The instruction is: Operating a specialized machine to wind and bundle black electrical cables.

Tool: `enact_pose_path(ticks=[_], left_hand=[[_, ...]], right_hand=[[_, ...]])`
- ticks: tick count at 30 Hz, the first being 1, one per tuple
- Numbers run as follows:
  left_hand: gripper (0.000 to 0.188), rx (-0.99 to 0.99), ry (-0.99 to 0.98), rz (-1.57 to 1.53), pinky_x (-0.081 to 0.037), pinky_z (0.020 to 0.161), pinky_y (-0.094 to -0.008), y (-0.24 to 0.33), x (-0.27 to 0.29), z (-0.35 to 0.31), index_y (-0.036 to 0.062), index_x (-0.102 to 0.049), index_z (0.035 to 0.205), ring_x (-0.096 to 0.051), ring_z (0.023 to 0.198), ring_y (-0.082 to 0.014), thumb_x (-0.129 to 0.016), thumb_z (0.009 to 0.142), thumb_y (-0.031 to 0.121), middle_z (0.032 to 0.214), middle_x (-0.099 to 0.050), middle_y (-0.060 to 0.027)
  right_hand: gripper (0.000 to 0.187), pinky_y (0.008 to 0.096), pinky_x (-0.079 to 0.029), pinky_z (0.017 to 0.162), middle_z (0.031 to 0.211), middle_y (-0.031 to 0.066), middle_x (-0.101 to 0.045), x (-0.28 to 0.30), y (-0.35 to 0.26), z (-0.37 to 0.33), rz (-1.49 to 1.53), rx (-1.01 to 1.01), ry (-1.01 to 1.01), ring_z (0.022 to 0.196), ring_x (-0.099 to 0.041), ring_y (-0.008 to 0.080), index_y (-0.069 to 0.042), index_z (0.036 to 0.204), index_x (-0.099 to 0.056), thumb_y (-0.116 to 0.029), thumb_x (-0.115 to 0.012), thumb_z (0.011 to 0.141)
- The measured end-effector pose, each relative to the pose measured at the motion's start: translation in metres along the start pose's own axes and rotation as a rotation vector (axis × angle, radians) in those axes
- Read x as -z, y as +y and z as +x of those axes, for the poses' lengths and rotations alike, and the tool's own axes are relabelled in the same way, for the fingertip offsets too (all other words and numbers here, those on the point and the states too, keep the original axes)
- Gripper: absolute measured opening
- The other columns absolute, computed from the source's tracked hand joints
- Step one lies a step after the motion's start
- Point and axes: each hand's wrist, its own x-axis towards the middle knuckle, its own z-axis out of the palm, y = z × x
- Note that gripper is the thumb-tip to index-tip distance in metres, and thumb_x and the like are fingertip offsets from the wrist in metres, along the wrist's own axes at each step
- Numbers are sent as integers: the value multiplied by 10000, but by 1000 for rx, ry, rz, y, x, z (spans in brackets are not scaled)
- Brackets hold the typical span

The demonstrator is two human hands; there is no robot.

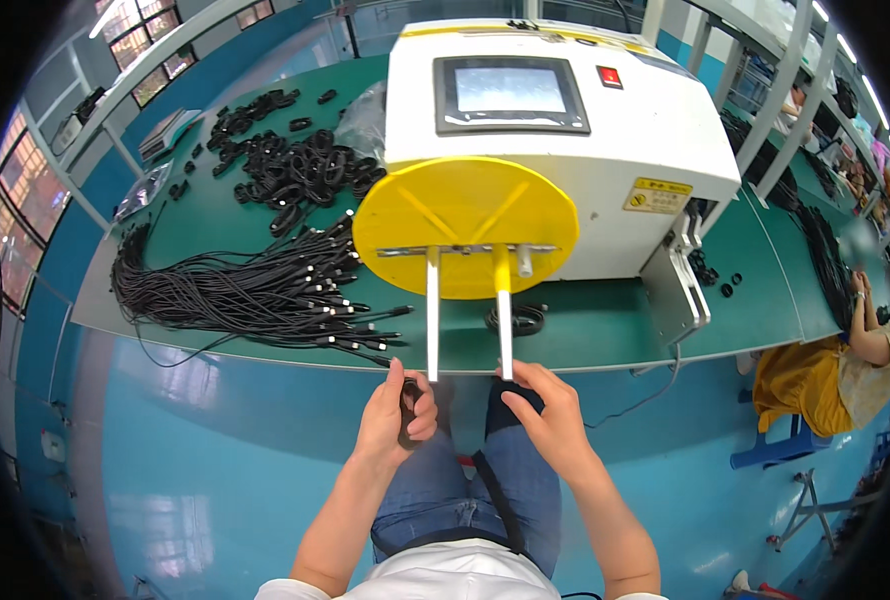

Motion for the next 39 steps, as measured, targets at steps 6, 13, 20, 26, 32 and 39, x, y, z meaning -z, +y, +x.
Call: enact_pose_path(ticks=[6, 13, 20, 26, 32, 39], left_hand=[[481, -120, -172, -181, -435, 565, -309, 6, 29, 5, 46, -481, 1040, -518, 629, -175, -334, 977, 500, 806, -546, -72], [434, -123, -53, -276, -495, 845, -492, 42, 9, 1, 79, -400, 1266, -565, 967, -235, -317, 999, 411, 967, -537, -70], [383, -262, 9, -91, -476, 906, -552, 70, 12, -2, 66, -346, 1318, -553, 1052, -282, -461, 967, 171, 1063, -523, -94], [476, -602, 235, 152, -486, 858, -544, 180, 47, 86, 60, -284, 1358, -553, 1058, -313, -503, 954, 182, 1167, -490, -127], [537, -834, 849, 856, -440, 886, -425, 286, 93, 128, -11, -453, 1232, -554, 1064, -244, -640, 859, 327, 1173, -556, -157], [71, -1101, 597, 1531, -463, 722, -365, 169, 98, 20, 24, -603, 858, -573, 828, -264, -630, 794, 34, 860, -597, -99]], right_hand=[[374, 307, -473, 883, 1054, 110, -650, -19, 0, 9, 17, 33, -85, 976, -623, 203, -10, 1159, -589, 38, -603, 788], [327, 292, -481, 859, 1030, 103, -652, -27, 4, 26, 39, -43, -130, 954, -627, 193, -2, 1138, -597, 39, -586, 814], [287, 299, -500, 820, 972, 118, -665, -37, 20, 39, 33, -21, -197, 905, -641, 173, 23, 1121, -594, 16, -596, 834], [264, 280, -534, 759, 959, 135, -663, -46, 55, 35, 209, -135, -215, 840, -647, 177, 48, 1143, -579, -10, -555, 887], [276, 273, -546, 705, 941, 144, -657, -49, 50, 46, 321, -178, -272, 786, -649, 170, 76, 1162, -553, -17, -538, 903], [268, 259, -545, 661, 911, 131, -657, -45, 57, 51, 355, -286, -233, 735, -642, 152, 76, 1156, -558, -18, -528, 907]])
